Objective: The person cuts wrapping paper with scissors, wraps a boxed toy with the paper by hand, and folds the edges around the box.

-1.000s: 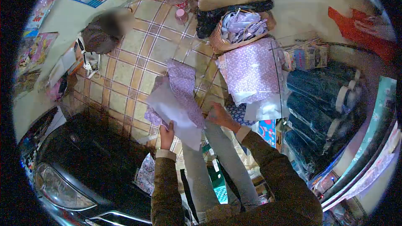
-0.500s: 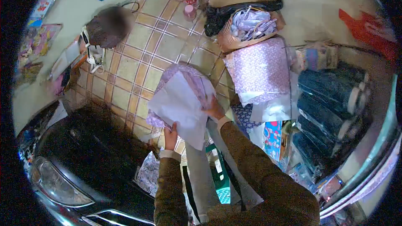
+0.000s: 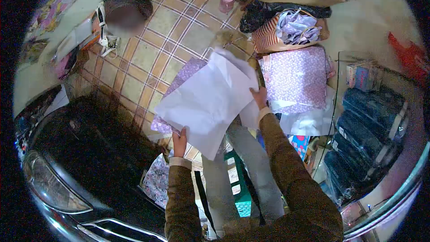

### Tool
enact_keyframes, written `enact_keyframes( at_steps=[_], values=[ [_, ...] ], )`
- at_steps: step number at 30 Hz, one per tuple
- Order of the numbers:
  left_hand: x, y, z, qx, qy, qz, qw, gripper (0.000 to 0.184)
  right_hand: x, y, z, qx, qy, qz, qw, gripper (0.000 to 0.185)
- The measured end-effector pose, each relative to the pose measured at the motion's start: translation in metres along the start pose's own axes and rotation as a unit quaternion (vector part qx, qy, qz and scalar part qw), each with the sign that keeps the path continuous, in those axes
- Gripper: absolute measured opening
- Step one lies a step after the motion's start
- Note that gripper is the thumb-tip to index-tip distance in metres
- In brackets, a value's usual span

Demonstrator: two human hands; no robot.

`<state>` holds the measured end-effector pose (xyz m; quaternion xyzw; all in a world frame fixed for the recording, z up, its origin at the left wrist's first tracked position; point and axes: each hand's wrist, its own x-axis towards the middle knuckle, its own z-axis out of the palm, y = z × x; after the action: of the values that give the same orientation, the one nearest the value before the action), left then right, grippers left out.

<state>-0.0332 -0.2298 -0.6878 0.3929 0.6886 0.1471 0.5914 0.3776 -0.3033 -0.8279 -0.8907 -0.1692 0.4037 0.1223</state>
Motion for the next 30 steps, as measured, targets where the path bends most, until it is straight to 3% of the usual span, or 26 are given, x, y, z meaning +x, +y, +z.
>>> enact_keyframes(
  at_steps=[2, 3, 4, 6, 9, 11, 12, 14, 16, 18, 19, 20, 22, 24, 25, 27, 28, 29, 30],
  values=[
    [0.008, -0.027, -0.023, 0.044, 0.009, 0.073, 0.996, 0.028, -0.006, -0.003, -0.027, 0.039, 0.022, -0.005, 0.999, 0.052],
    [0.003, -0.011, -0.022, 0.004, 0.042, 0.046, 0.998, 0.028, -0.013, -0.009, -0.042, 0.058, 0.033, -0.008, 0.998, 0.051],
    [0.000, -0.005, -0.023, -0.038, 0.077, 0.021, 0.996, 0.030, -0.023, -0.023, -0.060, 0.109, -0.034, 0.000, 0.993, 0.057],
    [0.015, -0.026, -0.044, -0.065, 0.059, -0.009, 0.996, 0.033, -0.027, -0.020, -0.054, -0.027, 0.150, -0.228, 0.962, 0.054],
    [0.020, -0.031, -0.048, -0.099, 0.087, 0.018, 0.991, 0.031, -0.061, -0.065, -0.085, 0.014, 0.133, -0.201, 0.970, 0.027],
    [0.007, 0.009, -0.045, -0.065, 0.108, 0.035, 0.991, 0.027, -0.077, -0.087, -0.104, 0.067, 0.091, -0.118, 0.987, 0.025],
    [-0.007, 0.049, -0.041, -0.039, 0.119, 0.040, 0.991, 0.025, -0.083, -0.091, -0.114, 0.067, 0.104, -0.174, 0.977, 0.019],
    [-0.026, 0.099, -0.041, -0.026, 0.124, 0.053, 0.991, 0.022, -0.086, -0.085, -0.123, 0.170, 0.123, -0.170, 0.963, 0.018],
    [-0.024, 0.089, -0.051, -0.062, 0.116, 0.069, 0.989, 0.026, -0.100, -0.088, -0.137, 0.305, 0.154, -0.137, 0.930, 0.018],
    [-0.012, 0.076, -0.060, 0.069, 0.099, 0.061, 0.991, 0.021, -0.112, -0.082, -0.152, 0.222, 0.214, -0.173, 0.935, 0.020],
    [-0.005, 0.072, -0.062, 0.215, 0.084, 0.043, 0.972, 0.014, -0.119, -0.078, -0.157, 0.179, 0.243, -0.190, 0.934, 0.020],
    [0.000, 0.068, -0.064, 0.357, 0.069, 0.024, 0.931, 0.012, -0.131, -0.074, -0.158, 0.225, 0.238, -0.191, 0.925, 0.021],
    [-0.025, 0.111, -0.035, 0.276, 0.093, 0.184, 0.939, 0.013, -0.165, -0.072, -0.163, 0.316, 0.227, -0.192, 0.901, 0.023],
    [-0.046, 0.149, 0.006, 0.208, 0.064, 0.274, 0.937, 0.014, -0.209, -0.080, -0.185, 0.247, 0.209, -0.167, 0.932, 0.025],
    [-0.049, 0.160, 0.025, 0.185, 0.025, 0.286, 0.940, 0.014, -0.228, -0.080, -0.194, 0.211, 0.200, -0.152, 0.945, 0.026],
    [-0.036, 0.154, 0.070, 0.165, -0.098, 0.158, 0.969, 0.012, -0.254, -0.066, -0.200, 0.227, 0.200, -0.165, 0.939, 0.026],
    [-0.050, 0.173, 0.097, 0.147, -0.114, 0.281, 0.942, 0.012, -0.270, -0.054, -0.202, 0.232, 0.198, -0.171, 0.937, 0.025],
    [-0.066, 0.195, 0.124, 0.125, -0.125, 0.398, 0.900, 0.012, -0.257, 0.007, -0.167, 0.066, 0.308, -0.135, 0.939, 0.027],
    [-0.063, 0.182, 0.163, 0.137, -0.134, 0.354, 0.916, 0.013, -0.265, 0.033, -0.167, 0.121, 0.253, -0.113, 0.953, 0.032]
  ],
)
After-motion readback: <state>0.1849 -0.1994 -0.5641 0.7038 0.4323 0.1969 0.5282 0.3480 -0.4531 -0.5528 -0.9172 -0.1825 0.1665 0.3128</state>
